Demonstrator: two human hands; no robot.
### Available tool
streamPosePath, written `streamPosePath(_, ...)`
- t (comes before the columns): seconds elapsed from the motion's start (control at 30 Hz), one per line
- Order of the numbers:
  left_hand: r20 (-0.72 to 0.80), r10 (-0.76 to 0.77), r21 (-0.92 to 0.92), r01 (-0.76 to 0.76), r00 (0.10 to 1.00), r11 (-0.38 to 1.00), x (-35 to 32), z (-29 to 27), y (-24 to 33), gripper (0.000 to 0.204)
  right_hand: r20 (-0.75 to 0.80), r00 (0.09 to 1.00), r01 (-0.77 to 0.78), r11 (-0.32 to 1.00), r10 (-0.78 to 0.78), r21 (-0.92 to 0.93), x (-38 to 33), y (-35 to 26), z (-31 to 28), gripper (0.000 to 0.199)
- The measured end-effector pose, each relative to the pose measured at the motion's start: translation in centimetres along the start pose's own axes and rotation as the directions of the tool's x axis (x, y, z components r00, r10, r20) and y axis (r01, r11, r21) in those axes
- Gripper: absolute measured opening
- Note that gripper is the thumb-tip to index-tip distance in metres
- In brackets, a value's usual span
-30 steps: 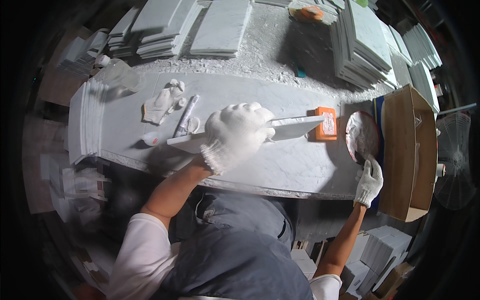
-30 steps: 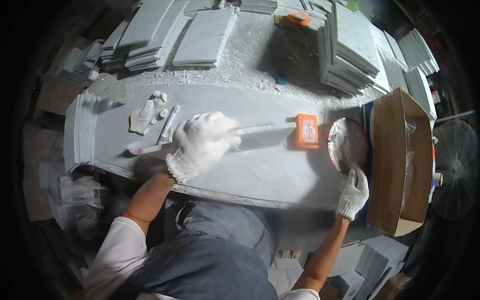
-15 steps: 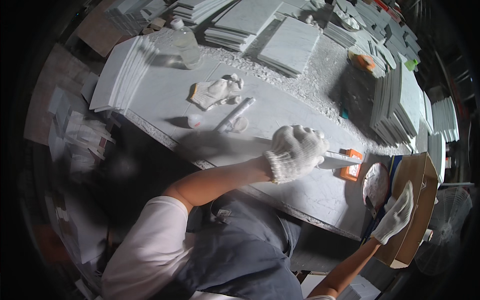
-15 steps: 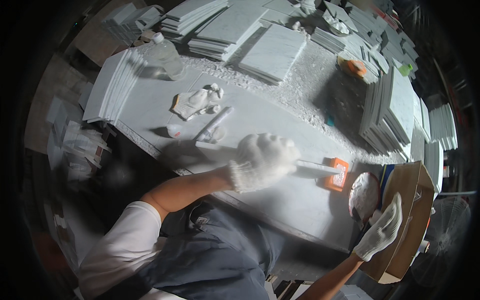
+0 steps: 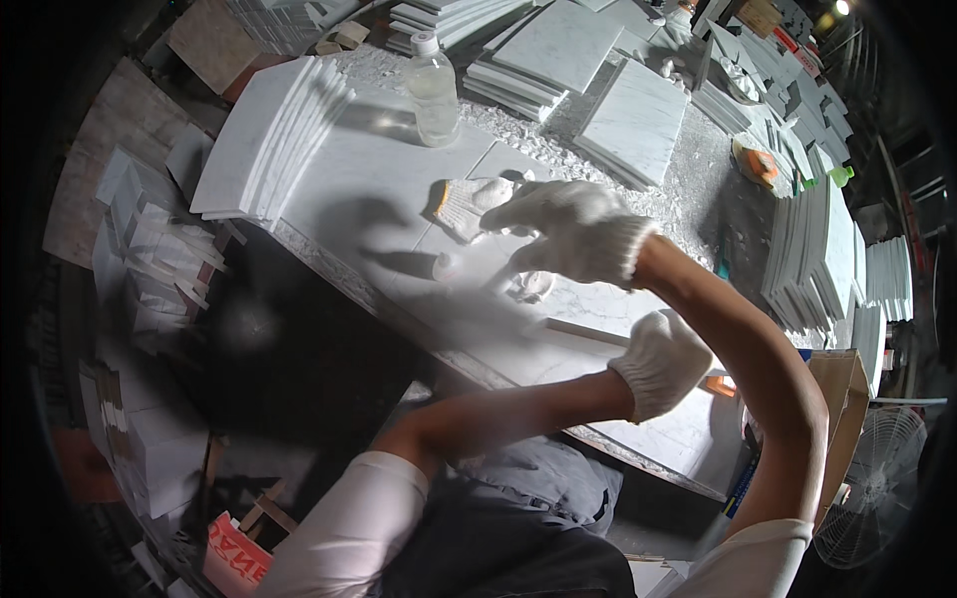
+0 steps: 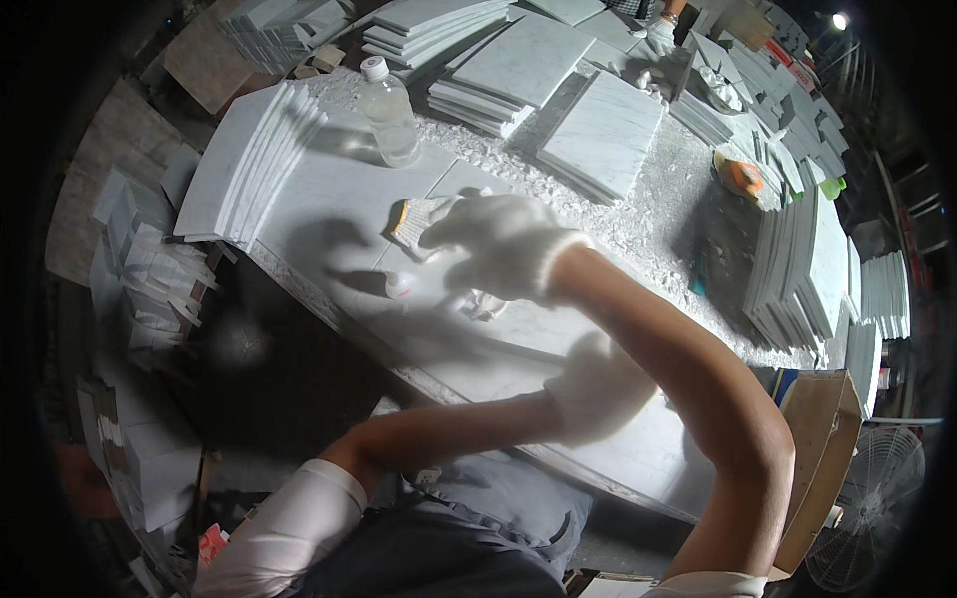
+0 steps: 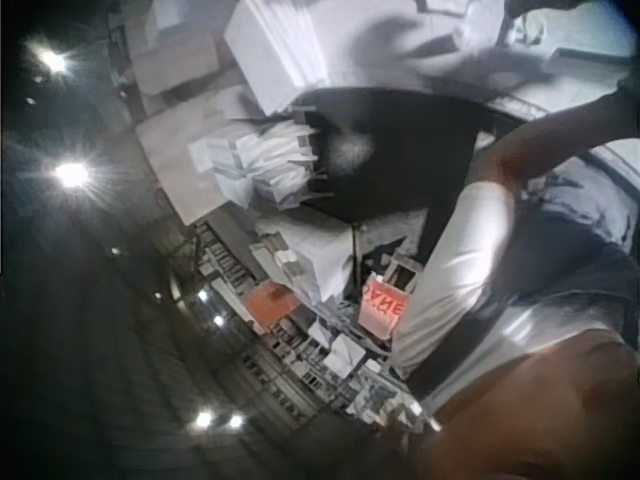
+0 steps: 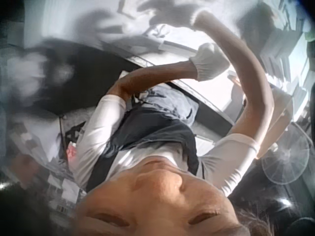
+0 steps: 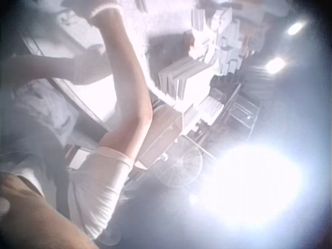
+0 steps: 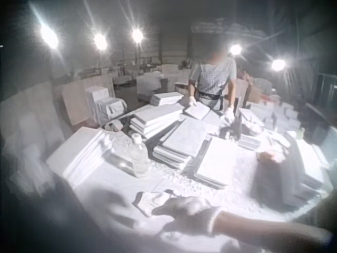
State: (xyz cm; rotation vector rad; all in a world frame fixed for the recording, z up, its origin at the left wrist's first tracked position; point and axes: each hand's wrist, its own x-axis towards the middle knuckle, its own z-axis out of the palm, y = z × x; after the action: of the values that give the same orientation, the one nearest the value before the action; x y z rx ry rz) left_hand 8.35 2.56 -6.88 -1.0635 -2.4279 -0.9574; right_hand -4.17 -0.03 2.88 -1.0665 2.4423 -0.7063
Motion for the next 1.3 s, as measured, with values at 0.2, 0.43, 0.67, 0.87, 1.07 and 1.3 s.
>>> streamPosePath(0.2, 0.458, -0.163, -0.412, 0.371, 0.874, 0.832, 0.8, -0.8, -0.3, 0.026, 0.162, 0.986, -0.001, 0.981, 0.033, -0.196, 5.8, 2.7, 5.6, 0.057)
streamPosePath(0.43, 0.814, 0.083, -0.208, 0.156, 0.575, 0.966, 2.5, -4.9, -0.7, 0.044, 0.236, 0.969, 0.099, 0.989, -0.071, -0.106, 9.1, 3.8, 8.8, 0.038)
streamPosePath(0.67, 0.434, -0.277, -0.44, 0.47, 0.857, 0.765, 1.0, -2.7, -1.1, 0.041, 0.063, 0.997, -0.052, 0.998, 0.053, -0.02, 5.7, 0.1, -1.7, 0.037)
streamPosePath(0.87, -0.109, 0.243, 0.316, -0.198, 0.964, 0.928, 1.3, -3.1, -0.8, 0.015, -0.619, 0.779, 0.041, 0.977, 0.101, 0.211, -13.3, 0.3, -7.1, 0.046)
streamPosePath(1.07, 0.366, 0.019, 0.094, -0.057, 0.93, 0.994, 2.1, -4.3, 0.2, 0.013, -0.738, 0.533, 0.022, 0.865, 0.414, 0.501, -31.2, -0.6, -0.3, 0.062)
streamPosePath(1.3, 0.353, -0.016, 0.147, -0.038, 0.935, 0.988, 2.3, -4.3, 1.2, 0.02, -0.687, 0.193, 0.237, 0.646, 0.7, 0.725, -36.6, -2.8, 12.7, 0.054)
